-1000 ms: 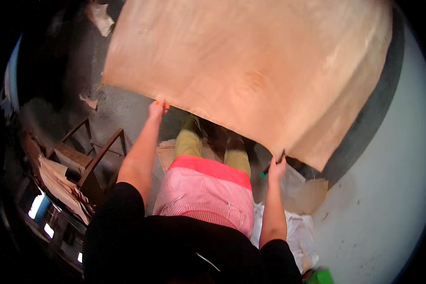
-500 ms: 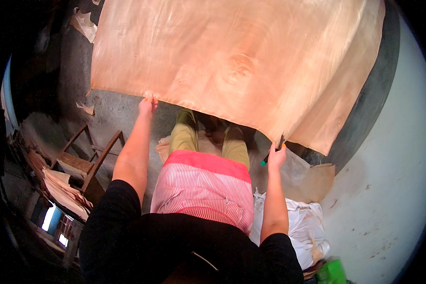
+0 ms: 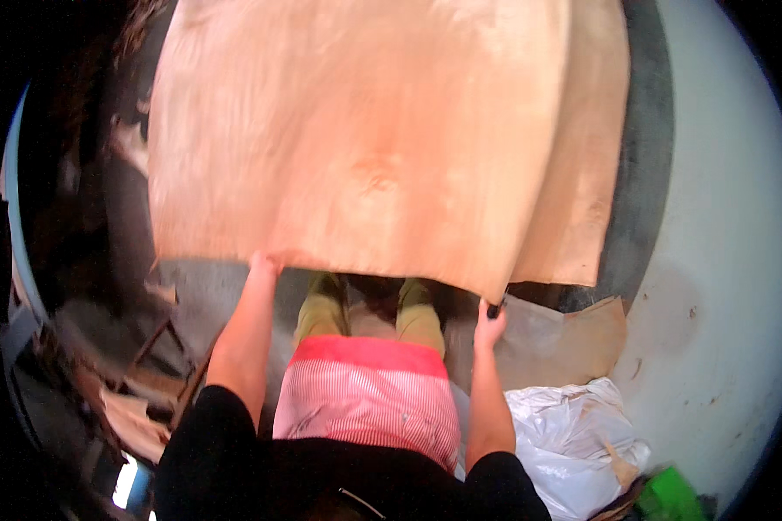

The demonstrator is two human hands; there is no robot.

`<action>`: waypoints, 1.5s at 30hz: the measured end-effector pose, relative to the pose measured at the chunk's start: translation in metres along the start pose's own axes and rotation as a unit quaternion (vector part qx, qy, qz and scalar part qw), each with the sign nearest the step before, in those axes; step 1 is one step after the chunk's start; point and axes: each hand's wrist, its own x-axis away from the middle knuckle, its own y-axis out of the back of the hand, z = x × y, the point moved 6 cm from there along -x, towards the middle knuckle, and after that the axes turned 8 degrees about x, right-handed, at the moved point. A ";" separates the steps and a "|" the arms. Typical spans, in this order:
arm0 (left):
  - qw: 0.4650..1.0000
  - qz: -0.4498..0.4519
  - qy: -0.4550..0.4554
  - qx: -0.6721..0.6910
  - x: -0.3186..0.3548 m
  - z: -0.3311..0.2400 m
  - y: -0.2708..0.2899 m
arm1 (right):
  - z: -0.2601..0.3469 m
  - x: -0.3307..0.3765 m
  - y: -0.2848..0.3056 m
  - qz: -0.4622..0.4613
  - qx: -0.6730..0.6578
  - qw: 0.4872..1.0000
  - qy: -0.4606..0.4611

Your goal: The person uses a utility knife to cut a large sheet of wood veneer on a metal table. They place a template on the veneer and trace its outline with the knife to cut a specific shape. The person also uses a long flexible ruler to measure and mark straight lines on the veneer before cutting.

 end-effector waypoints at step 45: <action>0.515 0.199 -0.372 -0.746 0.206 -0.231 0.003 | 0.110 0.240 0.137 -0.016 0.224 0.974 0.040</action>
